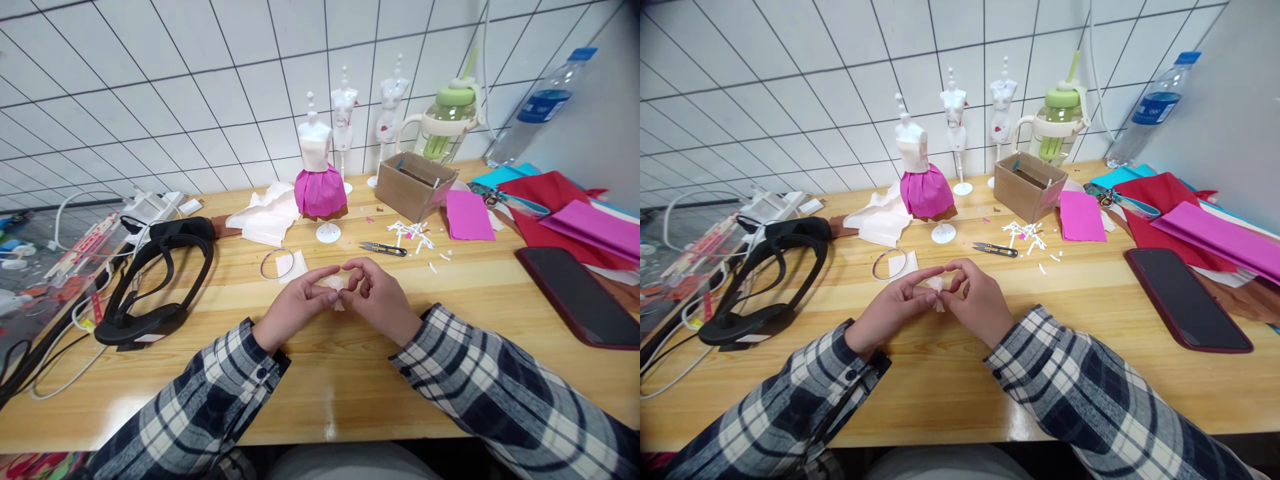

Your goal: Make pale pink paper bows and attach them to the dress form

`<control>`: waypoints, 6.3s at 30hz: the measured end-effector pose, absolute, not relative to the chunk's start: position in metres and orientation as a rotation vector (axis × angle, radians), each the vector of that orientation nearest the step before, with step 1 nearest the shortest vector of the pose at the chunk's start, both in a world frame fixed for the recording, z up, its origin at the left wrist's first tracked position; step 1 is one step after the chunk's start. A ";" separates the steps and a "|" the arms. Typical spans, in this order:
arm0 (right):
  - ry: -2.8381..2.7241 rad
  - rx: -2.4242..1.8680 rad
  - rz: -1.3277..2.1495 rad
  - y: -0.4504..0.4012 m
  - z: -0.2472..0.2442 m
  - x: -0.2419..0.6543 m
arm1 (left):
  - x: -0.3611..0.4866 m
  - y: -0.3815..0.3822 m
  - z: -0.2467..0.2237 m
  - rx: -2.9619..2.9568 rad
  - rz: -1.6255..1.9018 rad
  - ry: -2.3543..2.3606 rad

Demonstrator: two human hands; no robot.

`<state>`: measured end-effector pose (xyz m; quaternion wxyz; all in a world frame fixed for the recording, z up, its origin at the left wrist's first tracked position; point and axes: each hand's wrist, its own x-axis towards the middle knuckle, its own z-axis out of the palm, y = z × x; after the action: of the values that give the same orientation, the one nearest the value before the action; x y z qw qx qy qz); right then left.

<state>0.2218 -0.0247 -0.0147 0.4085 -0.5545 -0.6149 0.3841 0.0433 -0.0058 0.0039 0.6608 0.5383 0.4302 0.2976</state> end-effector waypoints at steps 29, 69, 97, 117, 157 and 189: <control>-1.921 -0.928 0.884 -0.011 -0.015 0.242 | 0.030 0.004 -0.002 1.035 0.538 0.762; -1.299 -1.162 1.514 -0.017 -0.016 0.227 | 0.042 0.002 0.000 1.340 0.794 1.109; -1.734 -1.185 0.732 -0.017 -0.019 0.234 | 0.041 0.003 -0.004 1.350 0.671 1.049; -2.055 -1.024 0.701 -0.017 -0.012 0.239 | 0.039 0.002 -0.001 1.439 0.602 1.083; -2.170 -1.714 0.073 0.033 -0.030 0.311 | 0.035 0.004 -0.004 1.383 0.499 1.014; -1.889 -1.327 0.992 -0.022 -0.011 0.233 | 0.034 0.007 -0.009 1.151 1.042 1.065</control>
<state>0.2327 -0.0221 -0.0113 0.3094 -0.5022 -0.7150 0.3754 0.0342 0.0069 -0.0086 0.5885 0.4943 0.4572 0.4475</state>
